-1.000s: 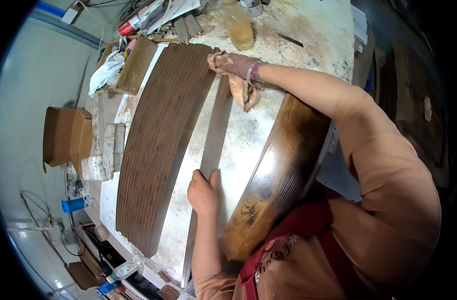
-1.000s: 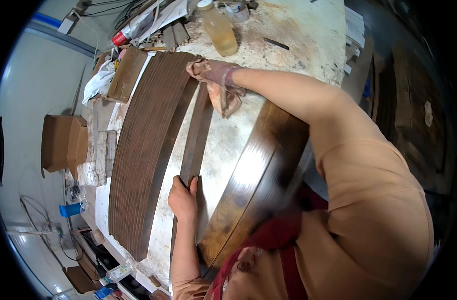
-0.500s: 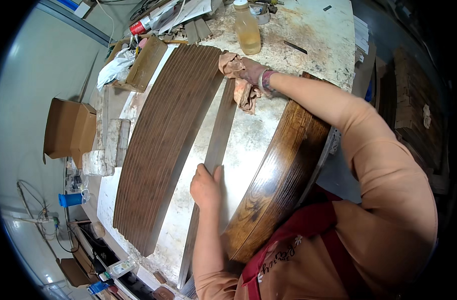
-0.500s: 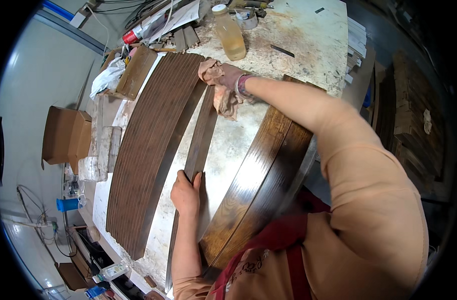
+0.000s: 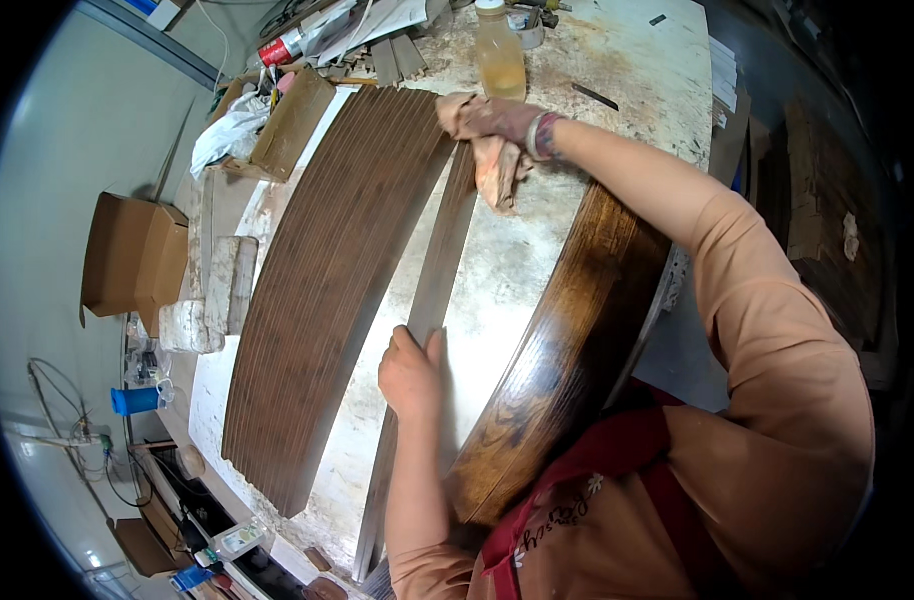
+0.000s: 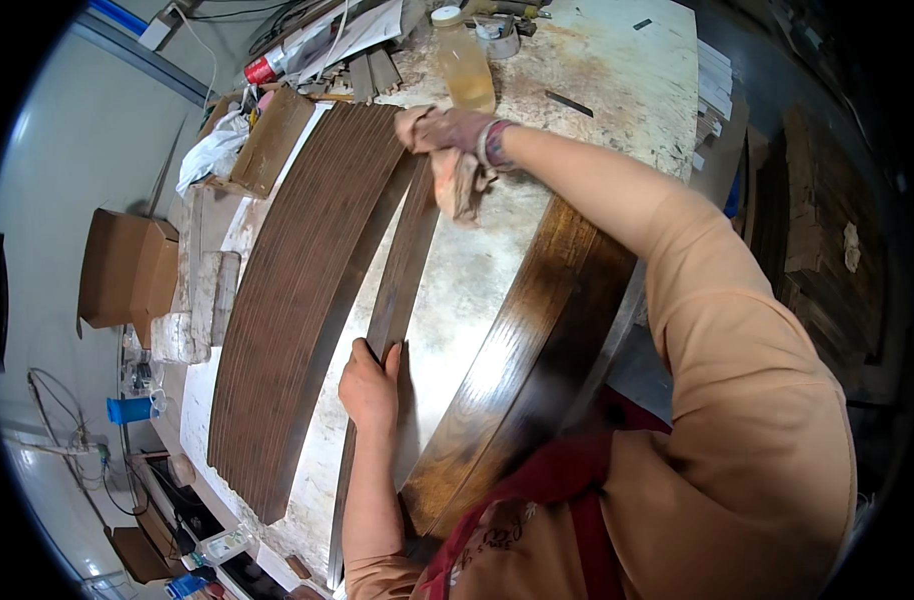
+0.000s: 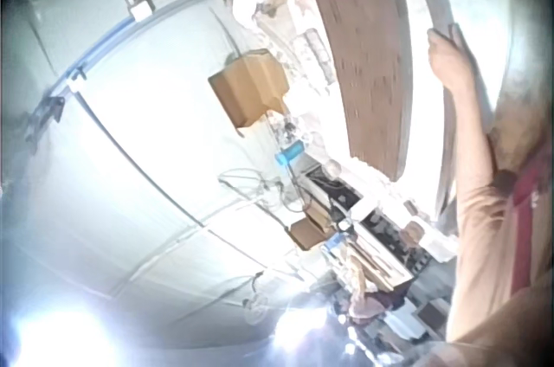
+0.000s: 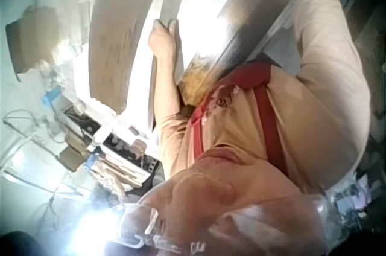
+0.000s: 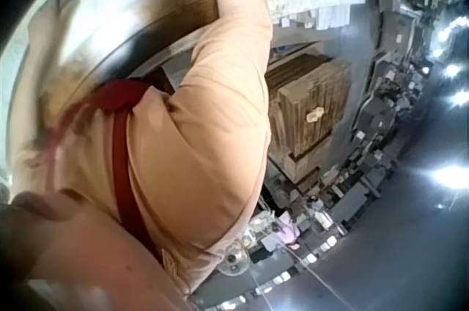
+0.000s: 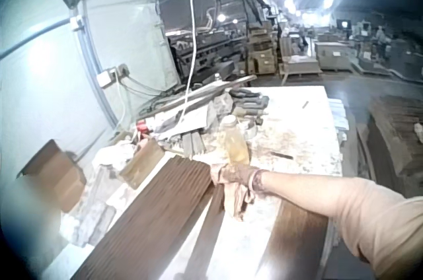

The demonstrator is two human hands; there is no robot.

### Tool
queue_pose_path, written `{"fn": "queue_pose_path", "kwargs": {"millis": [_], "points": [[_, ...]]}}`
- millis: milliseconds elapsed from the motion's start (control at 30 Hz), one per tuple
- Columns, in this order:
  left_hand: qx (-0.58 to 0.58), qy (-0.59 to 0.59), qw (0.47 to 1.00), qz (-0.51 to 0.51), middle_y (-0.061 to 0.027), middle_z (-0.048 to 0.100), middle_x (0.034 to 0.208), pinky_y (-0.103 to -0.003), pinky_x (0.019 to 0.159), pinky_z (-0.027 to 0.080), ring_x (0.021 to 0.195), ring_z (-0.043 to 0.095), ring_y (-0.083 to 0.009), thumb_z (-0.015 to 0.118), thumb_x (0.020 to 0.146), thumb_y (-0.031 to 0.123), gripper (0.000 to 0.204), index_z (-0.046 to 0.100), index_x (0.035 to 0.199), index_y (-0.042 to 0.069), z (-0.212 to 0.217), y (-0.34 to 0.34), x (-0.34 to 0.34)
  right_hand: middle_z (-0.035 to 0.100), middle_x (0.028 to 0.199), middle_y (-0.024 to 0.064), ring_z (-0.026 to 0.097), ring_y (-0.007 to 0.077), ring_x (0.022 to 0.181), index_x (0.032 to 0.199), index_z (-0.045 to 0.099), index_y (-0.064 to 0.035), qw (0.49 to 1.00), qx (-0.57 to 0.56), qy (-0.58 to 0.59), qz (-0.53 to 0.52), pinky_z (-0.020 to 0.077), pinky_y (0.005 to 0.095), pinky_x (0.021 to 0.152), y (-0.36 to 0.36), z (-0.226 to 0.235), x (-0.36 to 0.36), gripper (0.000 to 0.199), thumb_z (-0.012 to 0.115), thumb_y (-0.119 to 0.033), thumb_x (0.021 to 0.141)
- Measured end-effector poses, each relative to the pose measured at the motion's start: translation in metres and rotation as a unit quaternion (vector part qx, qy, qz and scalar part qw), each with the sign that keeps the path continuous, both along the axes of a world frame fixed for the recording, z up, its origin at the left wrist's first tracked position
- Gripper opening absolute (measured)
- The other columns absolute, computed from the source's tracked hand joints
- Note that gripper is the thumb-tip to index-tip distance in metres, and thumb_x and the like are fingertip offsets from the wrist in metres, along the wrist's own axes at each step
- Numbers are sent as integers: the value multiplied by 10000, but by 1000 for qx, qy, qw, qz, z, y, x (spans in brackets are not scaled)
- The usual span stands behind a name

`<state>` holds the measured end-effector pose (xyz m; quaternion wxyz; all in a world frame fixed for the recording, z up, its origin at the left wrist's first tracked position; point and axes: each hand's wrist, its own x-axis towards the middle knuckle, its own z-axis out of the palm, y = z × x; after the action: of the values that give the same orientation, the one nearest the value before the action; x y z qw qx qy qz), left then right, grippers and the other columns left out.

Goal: The person pours liquid from a plastic bottle onto a cloth and wipes it onto several long wooden planks laid on a workbench. They repeatedly apply the liquid and wipe along the grain of each plank, handling them one at a time.

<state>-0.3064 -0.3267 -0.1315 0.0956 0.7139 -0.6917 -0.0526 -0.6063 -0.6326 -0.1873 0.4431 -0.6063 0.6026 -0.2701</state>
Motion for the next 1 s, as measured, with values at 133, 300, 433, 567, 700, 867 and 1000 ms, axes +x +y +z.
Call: {"fn": "queue_pose_path", "kwargs": {"millis": [133, 300, 433, 567, 700, 867, 1000], "points": [[18, -12, 1000, 19, -169, 649, 802, -440, 659, 519, 724, 642, -354, 700, 860, 337, 371, 513, 908, 20, 5, 5, 3, 585, 1285, 232, 586, 354, 1164, 1287, 535, -13, 993, -39, 106, -31, 466, 419, 967, 20, 25, 49, 526, 617, -344, 885], [17, -2, 1000, 15, -195, 659, 801, -471, 626, 507, 720, 645, -390, 690, 872, 394, 419, 509, 932, 21, 6, -2, -5, 656, 1188, 152, 642, 321, 1073, 1209, 617, -82, 962, -147, 228, 8, 498, 398, 916, -4, 24, -4, 424, 609, -336, 870], [-8, -10, 1000, 15, -194, 659, 801, -474, 631, 510, 729, 647, -391, 687, 871, 398, 422, 502, 948, 26, 0, 5, 3, 696, 1082, 171, 679, 300, 953, 1147, 673, -74, 982, 35, 187, 6, 522, 347, 822, 0, 32, -55, 530, 585, -523, 880], [4, -18, 999, 28, -198, 656, 793, -474, 630, 507, 730, 644, -392, 688, 871, 390, 418, 500, 947, 24, -3, 7, 5, 693, 1095, 134, 669, 241, 946, 1341, 513, -56, 991, 103, -39, 75, 516, 336, 828, 11, 44, -23, 606, 603, -481, 918], [10, -10, 1000, 25, -201, 656, 815, -473, 636, 505, 734, 641, -391, 687, 872, 387, 410, 504, 927, 24, 4, 5, 2, 657, 1173, 154, 648, 251, 972, 1298, 528, -24, 986, -36, 129, 97, 503, 401, 839, 20, 29, 32, 515, 598, -383, 935], [2, -12, 1000, -2, -206, 651, 811, -473, 627, 498, 735, 640, -392, 686, 873, 388, 415, 509, 940, 19, 1, -9, -4, 664, 1163, 166, 667, 234, 988, 1154, 623, -1, 973, -119, 197, -30, 517, 388, 804, -21, -23, -13, 372, 592, -310, 951], [30, 2, 999, 38, -210, 655, 827, -475, 646, 500, 771, 644, -398, 608, 922, 420, 417, 518, 964, 16, -2, 9, 11, 694, 1057, 168, 662, 277, 950, 1153, 632, 35, 977, -110, 124, 134, 505, 392, 830, 9, 40, 15, 615, 650, -507, 863]]}}
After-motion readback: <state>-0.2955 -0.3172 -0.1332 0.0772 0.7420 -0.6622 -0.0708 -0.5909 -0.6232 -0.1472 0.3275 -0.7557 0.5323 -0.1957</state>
